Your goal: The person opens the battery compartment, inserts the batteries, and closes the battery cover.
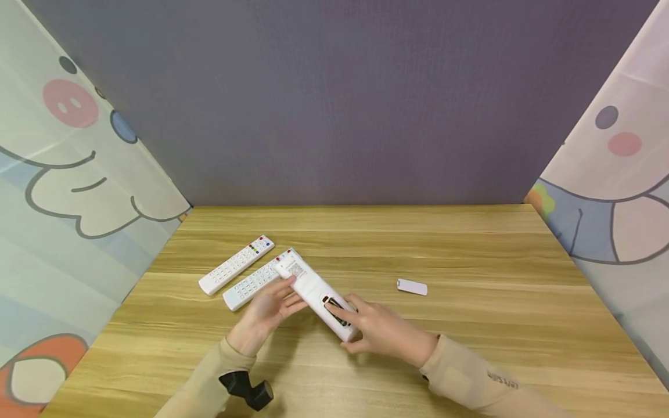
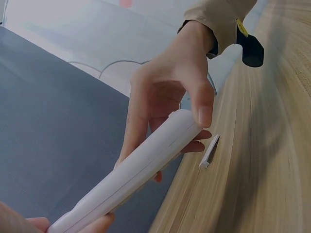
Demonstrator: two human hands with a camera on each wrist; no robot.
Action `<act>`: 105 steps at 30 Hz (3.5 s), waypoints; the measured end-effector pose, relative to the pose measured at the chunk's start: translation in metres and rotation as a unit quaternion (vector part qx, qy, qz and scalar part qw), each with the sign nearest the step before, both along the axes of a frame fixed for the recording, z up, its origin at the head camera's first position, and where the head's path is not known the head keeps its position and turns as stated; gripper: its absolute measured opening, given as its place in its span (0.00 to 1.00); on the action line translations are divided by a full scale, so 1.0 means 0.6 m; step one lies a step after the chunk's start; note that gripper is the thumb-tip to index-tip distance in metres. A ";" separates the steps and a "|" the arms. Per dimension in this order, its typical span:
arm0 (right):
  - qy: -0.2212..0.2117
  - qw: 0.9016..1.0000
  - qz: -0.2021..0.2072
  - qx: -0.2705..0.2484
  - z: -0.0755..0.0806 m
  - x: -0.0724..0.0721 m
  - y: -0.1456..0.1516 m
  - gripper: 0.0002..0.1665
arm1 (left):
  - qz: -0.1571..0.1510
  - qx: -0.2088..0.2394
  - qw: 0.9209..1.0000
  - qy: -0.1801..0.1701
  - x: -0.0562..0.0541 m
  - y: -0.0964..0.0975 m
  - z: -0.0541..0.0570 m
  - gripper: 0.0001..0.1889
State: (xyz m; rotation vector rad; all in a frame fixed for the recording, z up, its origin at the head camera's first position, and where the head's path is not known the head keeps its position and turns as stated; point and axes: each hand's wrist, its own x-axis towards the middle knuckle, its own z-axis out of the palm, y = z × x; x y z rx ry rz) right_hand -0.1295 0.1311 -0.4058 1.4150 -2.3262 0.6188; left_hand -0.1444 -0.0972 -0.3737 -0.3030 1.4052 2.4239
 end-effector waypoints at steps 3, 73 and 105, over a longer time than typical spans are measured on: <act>-0.003 1.000 -0.010 -0.002 -0.001 0.002 0.002 0.38 | 0.004 -0.001 1.000 0.003 0.000 0.000 0.001 0.10; -0.215 0.954 -0.207 -0.042 -0.013 -0.064 0.145 0.17 | 0.045 0.012 0.999 -0.004 -0.004 -0.018 -0.002 0.04; -0.327 0.913 -0.242 -0.019 -0.030 -0.088 0.147 0.20 | 0.040 -0.002 0.999 0.000 -0.001 -0.015 -0.003 0.09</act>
